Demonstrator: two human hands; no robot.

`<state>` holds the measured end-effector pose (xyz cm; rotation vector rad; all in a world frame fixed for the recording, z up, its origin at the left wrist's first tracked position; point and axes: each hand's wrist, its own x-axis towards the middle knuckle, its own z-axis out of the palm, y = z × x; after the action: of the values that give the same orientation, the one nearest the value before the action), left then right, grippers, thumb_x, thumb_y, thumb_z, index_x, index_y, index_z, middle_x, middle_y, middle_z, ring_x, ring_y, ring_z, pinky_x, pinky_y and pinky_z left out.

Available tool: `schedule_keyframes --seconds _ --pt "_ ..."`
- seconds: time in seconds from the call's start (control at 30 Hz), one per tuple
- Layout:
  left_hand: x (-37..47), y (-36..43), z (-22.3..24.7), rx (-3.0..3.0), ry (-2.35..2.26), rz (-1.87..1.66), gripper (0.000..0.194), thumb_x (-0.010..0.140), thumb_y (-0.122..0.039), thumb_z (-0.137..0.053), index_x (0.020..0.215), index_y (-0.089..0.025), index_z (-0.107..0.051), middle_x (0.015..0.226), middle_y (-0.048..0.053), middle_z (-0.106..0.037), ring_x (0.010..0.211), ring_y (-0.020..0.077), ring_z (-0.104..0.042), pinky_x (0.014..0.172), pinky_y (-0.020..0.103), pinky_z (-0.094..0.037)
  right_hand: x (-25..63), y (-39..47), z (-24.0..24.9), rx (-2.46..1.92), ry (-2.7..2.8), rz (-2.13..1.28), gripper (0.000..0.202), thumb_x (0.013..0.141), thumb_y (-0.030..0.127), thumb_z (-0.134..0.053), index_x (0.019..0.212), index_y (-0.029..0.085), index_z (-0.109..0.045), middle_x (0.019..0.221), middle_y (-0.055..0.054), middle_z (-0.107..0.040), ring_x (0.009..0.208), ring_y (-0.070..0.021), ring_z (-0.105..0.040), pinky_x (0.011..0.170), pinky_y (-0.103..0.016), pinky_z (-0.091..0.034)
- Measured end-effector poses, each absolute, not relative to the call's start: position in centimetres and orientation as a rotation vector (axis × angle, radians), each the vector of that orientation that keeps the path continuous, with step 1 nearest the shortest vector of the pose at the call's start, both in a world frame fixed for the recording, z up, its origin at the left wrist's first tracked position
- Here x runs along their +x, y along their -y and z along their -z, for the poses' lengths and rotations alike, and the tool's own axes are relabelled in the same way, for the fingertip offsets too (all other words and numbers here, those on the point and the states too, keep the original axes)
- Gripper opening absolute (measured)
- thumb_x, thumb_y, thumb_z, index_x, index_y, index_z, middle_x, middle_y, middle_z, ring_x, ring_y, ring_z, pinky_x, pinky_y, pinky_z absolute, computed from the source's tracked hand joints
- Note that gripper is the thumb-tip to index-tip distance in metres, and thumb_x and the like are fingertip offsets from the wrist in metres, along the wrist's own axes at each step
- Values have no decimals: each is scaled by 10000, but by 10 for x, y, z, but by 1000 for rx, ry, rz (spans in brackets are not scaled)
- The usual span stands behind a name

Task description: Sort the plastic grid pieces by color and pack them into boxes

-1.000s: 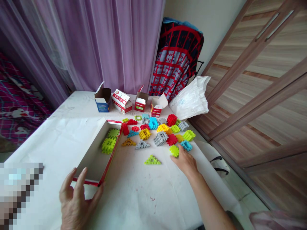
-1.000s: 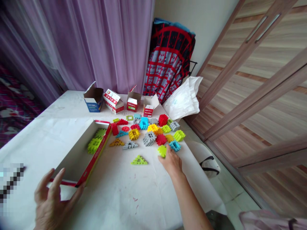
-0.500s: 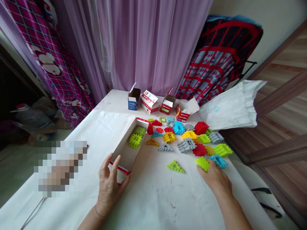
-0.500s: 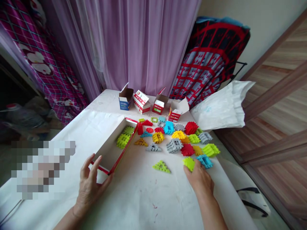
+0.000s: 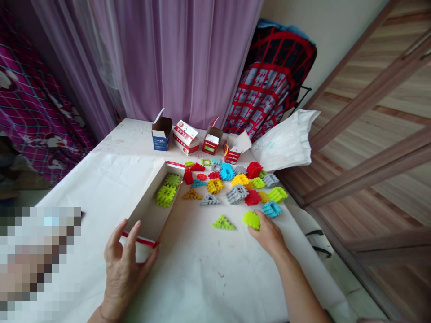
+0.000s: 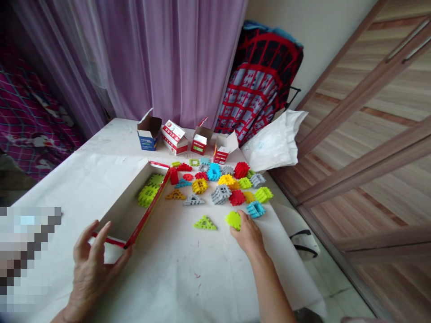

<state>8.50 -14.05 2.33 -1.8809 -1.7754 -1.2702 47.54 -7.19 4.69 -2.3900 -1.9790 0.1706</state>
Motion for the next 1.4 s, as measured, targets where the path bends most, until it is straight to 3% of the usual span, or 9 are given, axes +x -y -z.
schedule_keyframes --seconds 0.1,0.27,0.47,0.7,0.87,1.03,1.17,1.4 --pt "84 140 -20 -1881 1793 1286 842 783 -331 -739 1513 -321 -318 1491 155 -377 1296 351 -484 1038 524 -465 475 73 -52 -2400 1986 -237 570 817 255 -594 1369 182 -475 1303 -126 -619 1177 -253 -590 967 -332 -438" --pt "85 139 -17 -1864 1807 1362 830 772 -335 -740 1498 -368 -340 1541 79 -346 1319 351 -464 1063 536 -456 469 68 -69 -2474 2033 -315 711 796 363 -644 1433 139 -422 1368 -155 -564 1239 -266 -553 996 -331 -427" --pt "85 139 -22 -1872 1756 1292 837 791 -328 -730 1517 -305 -313 1490 162 -383 1303 347 -480 1036 506 -463 466 59 -69 -2421 2191 -253 531 823 294 -612 1318 123 -529 1267 -156 -630 1180 -265 -595 954 -330 -448" --pt "88 140 -23 -1850 1792 1288 795 824 -339 -686 1517 -308 -297 1473 162 -384 1308 342 -474 1009 486 -480 460 65 -82 -2315 2130 -246 517 784 283 -646 1284 174 -576 1209 -122 -684 1126 -268 -635 943 -336 -470" --pt "90 140 -22 -1845 1837 1309 802 830 -351 -680 1523 -281 -282 1468 170 -374 1314 336 -470 1023 493 -483 403 58 -130 -2016 2143 -473 595 749 321 -678 1320 202 -565 1166 -83 -708 1048 -263 -655 891 -335 -486" --pt "90 141 -20 -1860 1835 1324 810 831 -332 -681 1526 -270 -270 1468 178 -370 1325 338 -466 1027 497 -484 312 28 -168 -1672 2337 -524 619 742 376 -705 1325 225 -561 1234 -68 -674 1091 -238 -626 914 -322 -461" --pt "90 141 -18 -1855 1830 1337 820 832 -332 -687 1529 -267 -259 1455 183 -381 1316 341 -474 1019 504 -488 250 12 -176 -1528 2530 -421 614 752 455 -693 1304 222 -556 1185 -79 -691 1068 -261 -633 905 -357 -442" --pt "90 142 -15 -1845 1843 1346 797 834 -355 -685 1516 -258 -283 1440 183 -398 1301 339 -490 1002 493 -498 208 11 -166 -1496 2761 -229 515 767 452 -674 1192 178 -579 1072 -122 -720 1041 -303 -648 915 -414 -394"
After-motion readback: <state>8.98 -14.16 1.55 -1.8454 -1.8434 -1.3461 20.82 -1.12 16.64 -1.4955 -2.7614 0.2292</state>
